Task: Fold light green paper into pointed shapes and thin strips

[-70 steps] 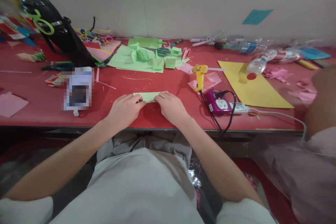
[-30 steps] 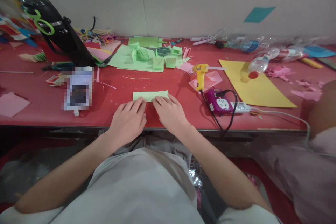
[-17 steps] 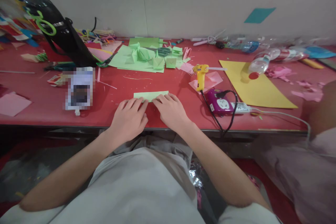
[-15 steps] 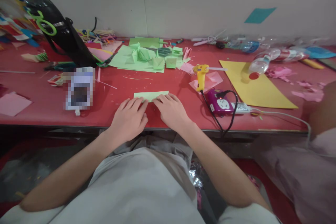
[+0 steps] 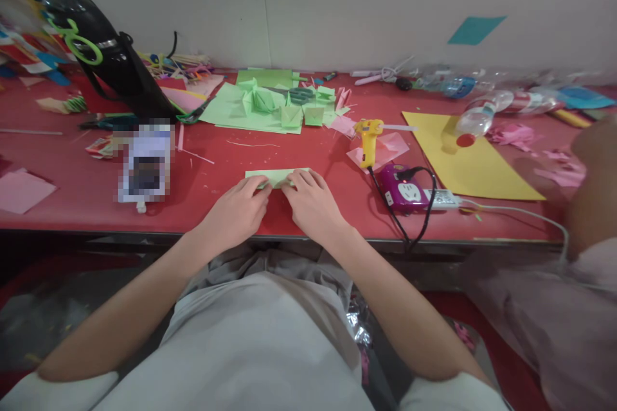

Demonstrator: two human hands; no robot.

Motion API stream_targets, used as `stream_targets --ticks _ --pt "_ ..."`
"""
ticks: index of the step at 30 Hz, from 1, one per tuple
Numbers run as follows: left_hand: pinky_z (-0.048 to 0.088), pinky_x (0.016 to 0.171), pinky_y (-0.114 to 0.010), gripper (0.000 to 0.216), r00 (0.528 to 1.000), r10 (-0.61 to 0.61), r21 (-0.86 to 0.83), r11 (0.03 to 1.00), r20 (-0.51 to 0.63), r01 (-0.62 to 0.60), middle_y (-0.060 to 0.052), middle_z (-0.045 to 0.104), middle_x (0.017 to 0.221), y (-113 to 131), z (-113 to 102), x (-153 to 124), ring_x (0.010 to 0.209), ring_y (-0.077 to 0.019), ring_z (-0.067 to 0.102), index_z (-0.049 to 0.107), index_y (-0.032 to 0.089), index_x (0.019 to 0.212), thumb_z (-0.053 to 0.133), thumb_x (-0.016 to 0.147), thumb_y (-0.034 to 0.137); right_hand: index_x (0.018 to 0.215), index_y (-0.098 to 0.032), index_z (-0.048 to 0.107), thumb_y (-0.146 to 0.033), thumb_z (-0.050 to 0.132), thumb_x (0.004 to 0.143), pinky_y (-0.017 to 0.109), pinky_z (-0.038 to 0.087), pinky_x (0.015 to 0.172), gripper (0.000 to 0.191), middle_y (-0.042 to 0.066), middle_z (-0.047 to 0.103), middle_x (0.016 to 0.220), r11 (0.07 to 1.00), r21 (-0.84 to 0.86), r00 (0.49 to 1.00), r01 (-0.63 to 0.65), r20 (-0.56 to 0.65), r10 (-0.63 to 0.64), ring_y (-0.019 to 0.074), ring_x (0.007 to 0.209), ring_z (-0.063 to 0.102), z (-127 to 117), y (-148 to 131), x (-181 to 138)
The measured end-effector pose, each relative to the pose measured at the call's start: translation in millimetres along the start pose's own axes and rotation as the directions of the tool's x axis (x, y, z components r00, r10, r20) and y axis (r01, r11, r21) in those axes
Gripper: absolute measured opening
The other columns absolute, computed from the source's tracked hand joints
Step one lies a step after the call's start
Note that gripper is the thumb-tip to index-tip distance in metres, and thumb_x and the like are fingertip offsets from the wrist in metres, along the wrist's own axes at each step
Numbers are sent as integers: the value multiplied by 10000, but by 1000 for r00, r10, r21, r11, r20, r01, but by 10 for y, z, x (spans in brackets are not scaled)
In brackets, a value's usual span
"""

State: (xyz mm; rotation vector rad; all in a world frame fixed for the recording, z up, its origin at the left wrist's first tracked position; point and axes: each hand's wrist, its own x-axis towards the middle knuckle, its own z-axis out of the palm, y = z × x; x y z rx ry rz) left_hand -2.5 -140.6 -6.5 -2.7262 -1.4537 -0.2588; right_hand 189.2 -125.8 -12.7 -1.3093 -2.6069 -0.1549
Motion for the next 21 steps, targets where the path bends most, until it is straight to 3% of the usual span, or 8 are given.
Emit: stream_targets --ticks 3,8,14,21 --pt "475 833 -389 372 1000 0 81 997 28 -3 -148 579 1140 -58 -79 49 1051 -273 559 644 123 1184 354 953 93 1180 -162 683 -64 461 894 395 400 938 375 138 583 1243 999 37 1000 -9 15 9 281 1141 480 8 76 33" --pt "421 786 -366 356 994 63 109 991 85 -72 -115 576 1043 -164 -137 134 922 -232 561 680 161 1114 365 962 95 1125 -176 718 -59 454 907 363 380 826 362 124 597 1100 997 58 995 53 81 -58 247 982 485 -19 201 113" --pt "399 789 -368 334 980 126 158 976 153 -150 -96 600 991 -216 -163 217 918 -239 588 695 163 1077 411 933 62 1097 -178 729 -89 470 935 348 327 766 317 111 617 990 983 -1 973 186 136 -184 234 933 488 -107 276 202" --pt "417 783 -358 275 975 169 203 960 141 -195 -105 631 998 -234 -163 187 913 -241 610 667 135 1072 454 913 62 1099 -178 722 -77 514 907 346 343 764 301 99 636 962 967 -43 954 252 177 -241 232 909 528 -151 315 245"
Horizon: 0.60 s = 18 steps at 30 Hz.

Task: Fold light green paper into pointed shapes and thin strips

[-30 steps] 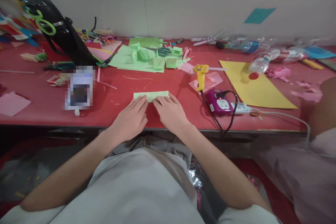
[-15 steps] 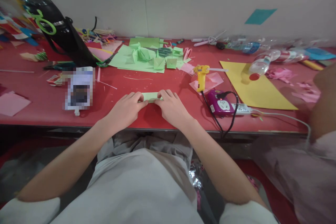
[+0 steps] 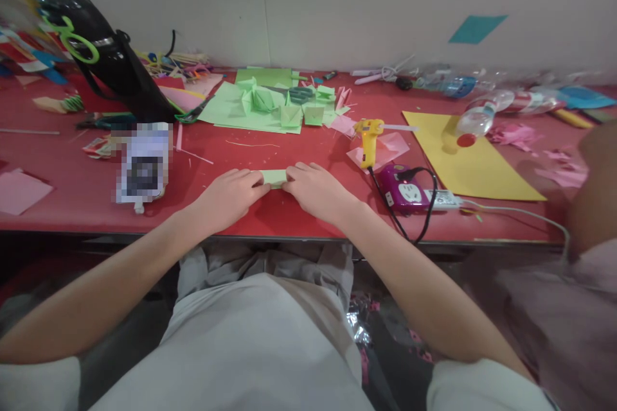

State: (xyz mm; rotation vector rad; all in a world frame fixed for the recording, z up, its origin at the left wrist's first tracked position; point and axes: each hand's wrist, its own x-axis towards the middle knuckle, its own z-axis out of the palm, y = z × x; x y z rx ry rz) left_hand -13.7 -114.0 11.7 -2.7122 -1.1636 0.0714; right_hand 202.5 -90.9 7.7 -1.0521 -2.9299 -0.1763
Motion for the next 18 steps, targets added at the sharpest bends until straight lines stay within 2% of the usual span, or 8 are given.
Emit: stream_targets --ticks 5,9,14,18 --pt "443 776 -355 308 995 -56 -19 998 -83 55 -82 646 986 45 51 -44 915 -232 613 663 160 1094 429 923 58 1121 -182 705 -70 497 908 339 395 777 318 94 641 970 999 35 999 14 -46 -12 221 879 548 77 30 -34" --pt "464 762 -357 318 985 -117 -22 993 -129 115 -81 640 994 115 120 -45 931 -242 604 678 170 1080 430 918 53 1129 -179 686 -67 445 926 334 423 777 334 94 647 984 996 88 994 -18 -105 27 223 898 554 146 26 -75" --pt "476 756 -364 324 973 -189 -40 982 -129 185 -95 641 1010 196 125 -29 923 -248 598 701 166 1051 429 916 53 1083 -164 685 -51 419 915 339 442 801 334 105 649 993 990 137 990 -42 -129 60 231 932 557 163 -4 -104" --pt "479 766 -380 334 972 -209 -67 977 -110 203 -102 640 1042 204 120 -18 929 -256 593 704 162 1043 423 906 44 1081 -171 683 -54 420 917 383 439 855 331 104 648 974 991 127 980 -35 -192 59 238 921 561 213 -5 -119"
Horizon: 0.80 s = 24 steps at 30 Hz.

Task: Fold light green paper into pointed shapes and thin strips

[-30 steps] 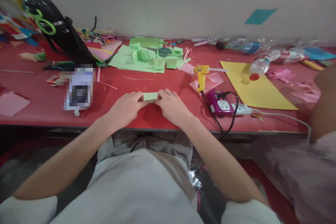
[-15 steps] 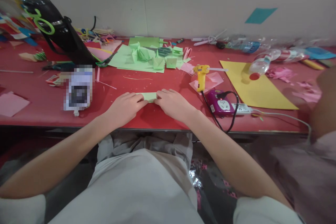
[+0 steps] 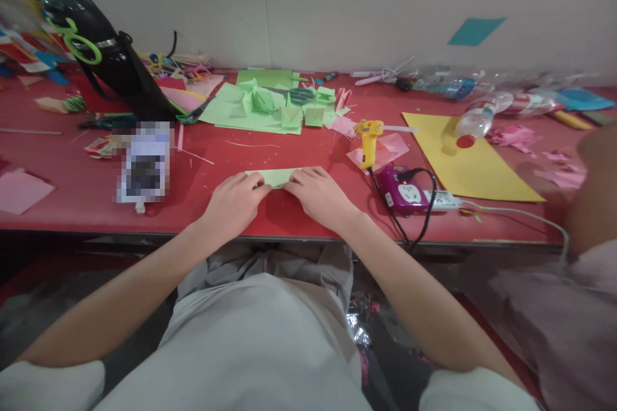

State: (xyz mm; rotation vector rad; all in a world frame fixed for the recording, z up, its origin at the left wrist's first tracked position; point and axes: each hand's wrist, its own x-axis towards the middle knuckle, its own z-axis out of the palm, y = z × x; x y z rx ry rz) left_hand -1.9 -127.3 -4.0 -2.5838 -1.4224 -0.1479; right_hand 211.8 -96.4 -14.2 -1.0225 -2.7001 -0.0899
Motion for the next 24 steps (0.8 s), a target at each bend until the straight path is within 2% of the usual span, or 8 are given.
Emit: stream_targets --ticks 2,6,12,18,24 --pt "477 779 -385 329 1000 8 -23 1000 3 -8 -104 635 1051 -19 7 13 935 -257 590 699 158 1038 430 892 37 1078 -168 681 -42 415 908 404 444 880 339 110 647 988 1000 31 999 5 -40 -3 250 957 564 39 19 -11" --pt "470 822 -380 300 1000 9 -104 995 18 -7 -106 622 1035 -91 23 53 922 -243 587 688 143 1020 443 880 42 1029 -162 681 -34 407 890 387 483 897 332 124 631 1056 974 226 996 30 -83 -12 237 994 578 98 77 -17" --pt "475 826 -364 246 1000 -9 -269 963 -10 6 -90 611 1007 -200 24 94 922 -236 582 654 145 990 444 883 77 981 -189 662 -164 519 917 376 504 866 159 88 641 996 892 452 991 0 -120 61 217 935 595 106 155 25" --pt "484 822 -365 251 1000 -16 -346 938 -27 6 -85 618 985 -222 21 100 920 -231 595 657 151 967 432 878 81 919 -195 614 -190 487 947 378 478 884 130 90 617 982 889 454 986 -56 -113 120 215 934 571 122 141 53" --pt "499 824 -351 264 992 -126 -436 894 -19 105 -87 623 1002 -192 37 78 922 -217 616 664 157 965 433 874 67 899 -187 571 -189 476 942 419 425 933 105 123 590 1039 924 358 971 -131 -140 192 242 998 546 158 105 34"
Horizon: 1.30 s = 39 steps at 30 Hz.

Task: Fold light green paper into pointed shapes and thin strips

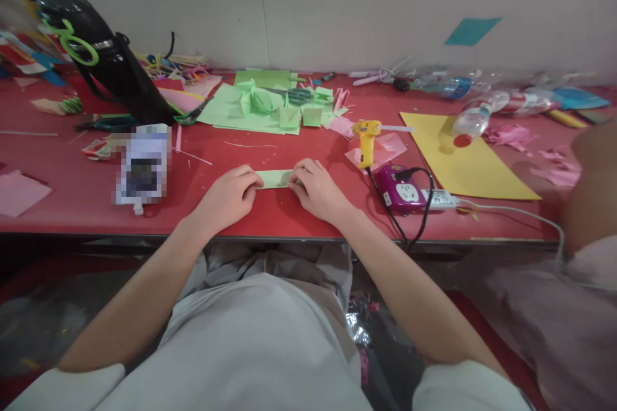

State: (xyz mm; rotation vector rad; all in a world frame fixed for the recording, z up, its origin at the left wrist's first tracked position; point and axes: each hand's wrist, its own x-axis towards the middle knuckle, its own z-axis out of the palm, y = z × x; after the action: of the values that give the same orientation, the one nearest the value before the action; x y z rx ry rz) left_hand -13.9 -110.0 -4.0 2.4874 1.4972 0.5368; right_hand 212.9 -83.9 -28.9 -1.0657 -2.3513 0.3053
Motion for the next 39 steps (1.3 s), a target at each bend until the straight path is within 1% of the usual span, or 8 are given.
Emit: stream_targets --ticks 4,13,18,24,27,31,34,39 --pt "498 823 -340 284 997 -81 -62 995 15 81 -87 617 1029 16 -10 -31 938 -210 615 666 157 980 413 896 58 926 -185 562 -223 449 961 421 412 921 124 132 585 1081 995 -68 997 -68 37 70 253 1011 535 19 -28 -22" --pt "474 799 -318 258 996 -50 -172 983 72 62 -50 613 989 -81 -102 -151 878 -177 612 645 185 912 412 913 76 866 -191 591 -287 494 955 475 411 926 163 128 578 1179 975 -42 975 -219 29 220 278 1076 533 38 -241 -171" --pt "473 771 -322 249 993 -76 -162 983 89 90 -46 617 991 -81 -122 -160 864 -181 615 641 197 903 414 908 95 837 -188 587 -276 523 941 488 409 946 150 132 581 1159 973 -32 973 -230 -5 230 281 1069 547 65 -231 -181" --pt "490 768 -342 206 989 -146 -150 978 11 146 -55 632 965 -89 -73 -203 892 -203 615 646 201 888 456 886 121 867 -199 569 -245 618 872 457 436 958 68 115 585 1063 962 121 962 -246 -87 257 258 1035 553 57 -179 -187" --pt "498 732 -330 170 978 -207 -186 962 -12 201 -50 632 943 -113 -42 -213 841 -187 623 641 198 881 483 874 136 951 -200 578 -199 589 880 466 426 987 72 123 593 1122 960 146 965 -239 -75 252 260 1083 546 40 -174 -191" --pt "513 751 -323 138 968 -250 -249 940 -30 235 -52 628 961 -116 -12 -210 829 -170 626 617 185 922 500 863 142 950 -192 605 -192 568 896 456 439 986 65 132 596 1158 957 176 967 -230 -66 245 247 1076 569 28 -173 -199" --pt "502 786 -345 176 979 -200 -215 959 -50 184 -55 636 983 -85 -16 -220 860 -180 614 636 192 938 483 875 131 935 -198 622 -212 583 896 458 448 978 57 122 613 1135 958 175 965 -227 -96 246 242 1052 586 36 -170 -205" --pt "428 851 -417 328 997 2 39 999 -71 0 -62 671 1036 -28 -19 -265 1001 -236 574 714 237 971 457 878 56 918 -199 648 -233 612 880 457 458 972 62 114 624 1134 952 194 958 -239 -112 263 239 1048 599 48 -141 -201"
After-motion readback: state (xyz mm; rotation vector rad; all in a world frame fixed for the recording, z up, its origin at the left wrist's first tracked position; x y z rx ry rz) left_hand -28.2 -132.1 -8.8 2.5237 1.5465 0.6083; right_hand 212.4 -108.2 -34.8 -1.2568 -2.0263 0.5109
